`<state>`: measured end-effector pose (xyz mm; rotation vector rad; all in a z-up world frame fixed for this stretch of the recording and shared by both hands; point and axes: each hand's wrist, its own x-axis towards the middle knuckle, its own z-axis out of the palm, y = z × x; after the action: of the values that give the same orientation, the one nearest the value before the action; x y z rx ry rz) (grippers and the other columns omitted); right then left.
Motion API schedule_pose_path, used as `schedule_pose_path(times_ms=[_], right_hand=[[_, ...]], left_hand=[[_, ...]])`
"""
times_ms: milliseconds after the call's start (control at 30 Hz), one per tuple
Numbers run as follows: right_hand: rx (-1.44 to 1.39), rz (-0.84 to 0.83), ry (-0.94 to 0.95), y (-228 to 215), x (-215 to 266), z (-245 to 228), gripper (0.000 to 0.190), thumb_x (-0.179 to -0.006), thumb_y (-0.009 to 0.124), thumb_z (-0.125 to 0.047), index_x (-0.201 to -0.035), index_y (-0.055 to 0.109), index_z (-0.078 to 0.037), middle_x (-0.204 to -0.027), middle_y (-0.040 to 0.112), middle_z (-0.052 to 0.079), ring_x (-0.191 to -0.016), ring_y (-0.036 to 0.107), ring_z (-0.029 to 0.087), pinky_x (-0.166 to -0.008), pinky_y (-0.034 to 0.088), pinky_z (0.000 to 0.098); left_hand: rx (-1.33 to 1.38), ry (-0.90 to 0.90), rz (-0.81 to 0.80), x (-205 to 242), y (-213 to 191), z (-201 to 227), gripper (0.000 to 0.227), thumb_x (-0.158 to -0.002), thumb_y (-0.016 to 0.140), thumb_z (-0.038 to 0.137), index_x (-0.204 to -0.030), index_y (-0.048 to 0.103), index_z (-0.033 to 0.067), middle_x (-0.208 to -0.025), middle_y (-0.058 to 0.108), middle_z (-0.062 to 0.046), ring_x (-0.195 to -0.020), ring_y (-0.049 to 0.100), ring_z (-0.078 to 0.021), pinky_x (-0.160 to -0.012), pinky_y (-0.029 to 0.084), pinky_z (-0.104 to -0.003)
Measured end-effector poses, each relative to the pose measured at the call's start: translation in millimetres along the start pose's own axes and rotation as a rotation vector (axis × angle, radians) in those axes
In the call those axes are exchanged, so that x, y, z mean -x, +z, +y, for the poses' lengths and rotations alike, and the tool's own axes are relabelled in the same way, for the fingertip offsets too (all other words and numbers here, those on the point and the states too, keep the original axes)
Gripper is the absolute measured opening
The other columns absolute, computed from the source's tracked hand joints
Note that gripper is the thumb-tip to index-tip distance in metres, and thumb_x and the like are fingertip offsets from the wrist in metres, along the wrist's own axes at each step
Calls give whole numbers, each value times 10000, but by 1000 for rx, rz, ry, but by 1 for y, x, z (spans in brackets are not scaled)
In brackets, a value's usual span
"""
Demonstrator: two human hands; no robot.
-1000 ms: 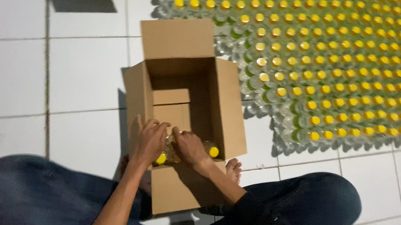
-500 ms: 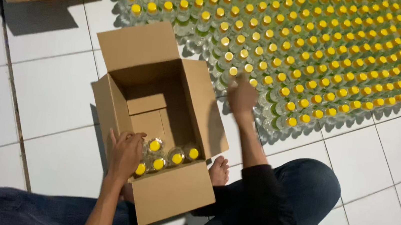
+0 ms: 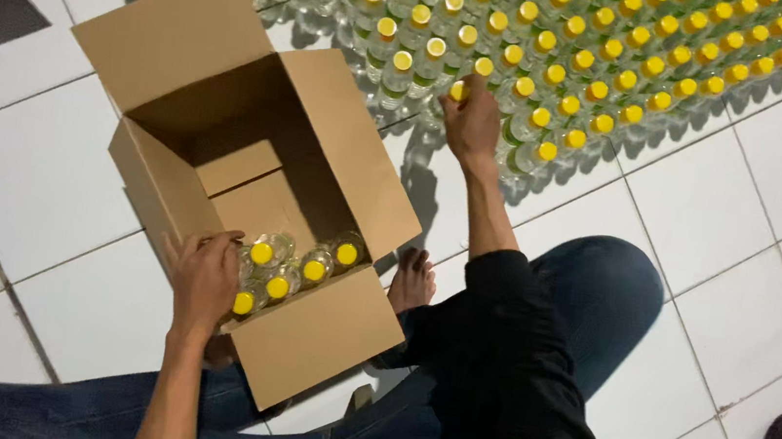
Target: The person puts bottles into a cardboard box by hand and moves the filled box aside.
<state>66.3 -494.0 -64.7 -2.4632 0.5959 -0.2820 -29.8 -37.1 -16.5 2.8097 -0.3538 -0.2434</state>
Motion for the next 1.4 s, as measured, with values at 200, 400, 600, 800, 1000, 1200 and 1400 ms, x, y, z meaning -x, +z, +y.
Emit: schedule_pose_path(times_ms=[200, 400, 600, 800, 1000, 1200, 1400], right_hand=[[-17, 296, -343, -63, 14, -93, 343, -919, 832, -184, -1132, 645, 9, -760, 619, 246, -771, 654, 506, -664, 506, 583], [-153, 58, -626, -121, 76, -230, 339, -986, 816, -286, -1179, 670, -49, -678, 575, 127, -686, 652, 362, -660, 509, 458], [175, -506, -498, 4, 138, -222, 370, -862, 754, -323, -1161, 592, -177, -880, 737, 159, -841, 737, 391, -782, 571, 564], [374, -755, -669, 93, 201, -151, 402, -915, 651, -201, -1261, 525, -39, -937, 700, 202, -815, 740, 395, -685, 596, 528], [403, -780, -585, 97, 194, -133, 377, -960, 598, -143, -1316, 577, -20, -995, 735, 228, -860, 751, 408, -736, 606, 530], [364, -944, -375, 18, 143, -211, 461, -810, 800, -200, -1191, 718, 46, -928, 746, 278, -899, 742, 466, -754, 594, 589], [317, -168, -172, 16, -8, -150, 507, -962, 675, -361, -1379, 594, -84, -896, 721, 247, -908, 727, 495, -762, 581, 625]], left_hand=[[-21, -105, -139, -4, -4, 2, 428, -1092, 403, 588, -1297, 676, 330, -1171, 755, 73, -1257, 609, -169, -1192, 288, -502], [223, -44, -63, 3, -31, 3, 452, -977, 619, 538, -1152, 758, 145, -1015, 793, -86, -1198, 639, -279, -1245, 117, -682], [296, -38, 10, 4, -11, -9, 420, -974, 668, 479, -1119, 763, 96, -947, 781, -106, -1190, 624, -277, -1246, 36, -705], [319, 0, 18, 5, -11, -12, 532, -1034, 566, 563, -1089, 766, 74, -893, 771, -110, -1152, 641, -283, -1238, 59, -739], [308, -45, 1, -1, -12, -7, 498, -1015, 585, 563, -1152, 755, 116, -1005, 776, -94, -1217, 605, -295, -1232, 73, -723], [276, -79, -45, -1, -1, -9, 513, -989, 576, 611, -1158, 748, 158, -1044, 788, -52, -1246, 602, -251, -1251, -10, -689], [325, -118, -14, -1, -15, 5, 518, -990, 599, 589, -1174, 747, 128, -1115, 742, -106, -1276, 583, -298, -1260, 54, -709]])
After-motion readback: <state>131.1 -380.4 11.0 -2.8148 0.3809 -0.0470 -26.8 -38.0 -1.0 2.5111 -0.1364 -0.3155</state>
